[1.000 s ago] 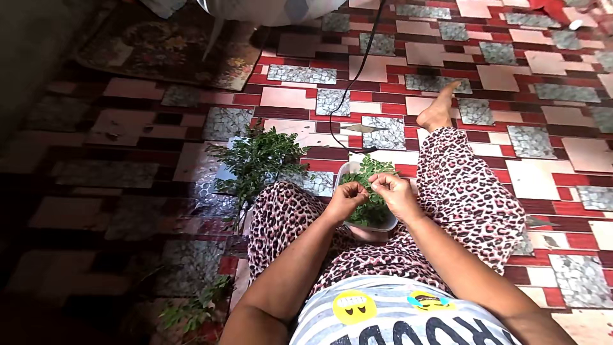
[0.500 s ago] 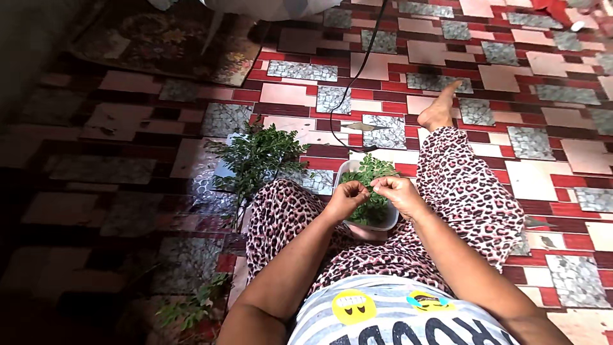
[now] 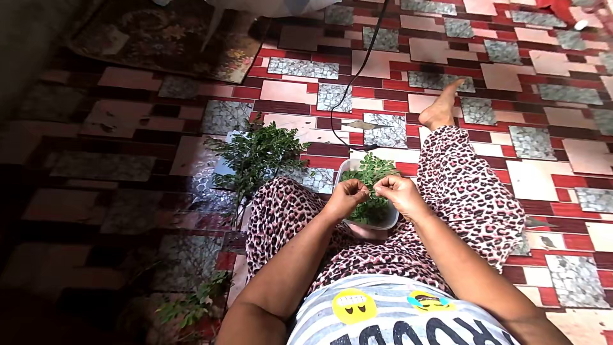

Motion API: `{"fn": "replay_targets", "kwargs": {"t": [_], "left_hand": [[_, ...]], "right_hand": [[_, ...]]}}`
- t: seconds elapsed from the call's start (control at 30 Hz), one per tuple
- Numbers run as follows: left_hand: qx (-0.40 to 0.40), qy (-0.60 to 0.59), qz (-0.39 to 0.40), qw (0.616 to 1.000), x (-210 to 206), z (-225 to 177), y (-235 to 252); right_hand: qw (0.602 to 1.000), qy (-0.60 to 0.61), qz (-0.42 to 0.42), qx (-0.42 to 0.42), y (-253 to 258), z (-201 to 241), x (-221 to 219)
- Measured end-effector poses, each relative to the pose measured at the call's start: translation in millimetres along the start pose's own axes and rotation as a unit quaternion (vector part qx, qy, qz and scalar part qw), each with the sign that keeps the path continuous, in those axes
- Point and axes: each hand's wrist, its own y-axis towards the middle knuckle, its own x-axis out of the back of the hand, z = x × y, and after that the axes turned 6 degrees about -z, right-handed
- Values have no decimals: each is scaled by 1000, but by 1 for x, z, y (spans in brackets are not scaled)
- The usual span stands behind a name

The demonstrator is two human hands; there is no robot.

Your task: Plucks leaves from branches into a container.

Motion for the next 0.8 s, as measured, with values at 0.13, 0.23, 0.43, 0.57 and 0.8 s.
{"fn": "replay_targets", "kwargs": {"t": [0.13,0.23,0.43,0.57,0.8], "left_hand": [[14,7,-4,1000,1,-1,0],[46,-50,-29,997,4,-5,0],[91,-149,-34,984,6,-6,1],[91,-161,-36,982,7,-2,2],[37,-129,-11,991,8,2,-1]], "right_hand": [[995,-51,-60,67,3,0,3],[992,-107,-33,58,7,1,15],[995,-94,-7,45,2,-4,11],[998,-4,26,51,-1,-2,3],[995,23,80,-48,-6,7,-8]]}}
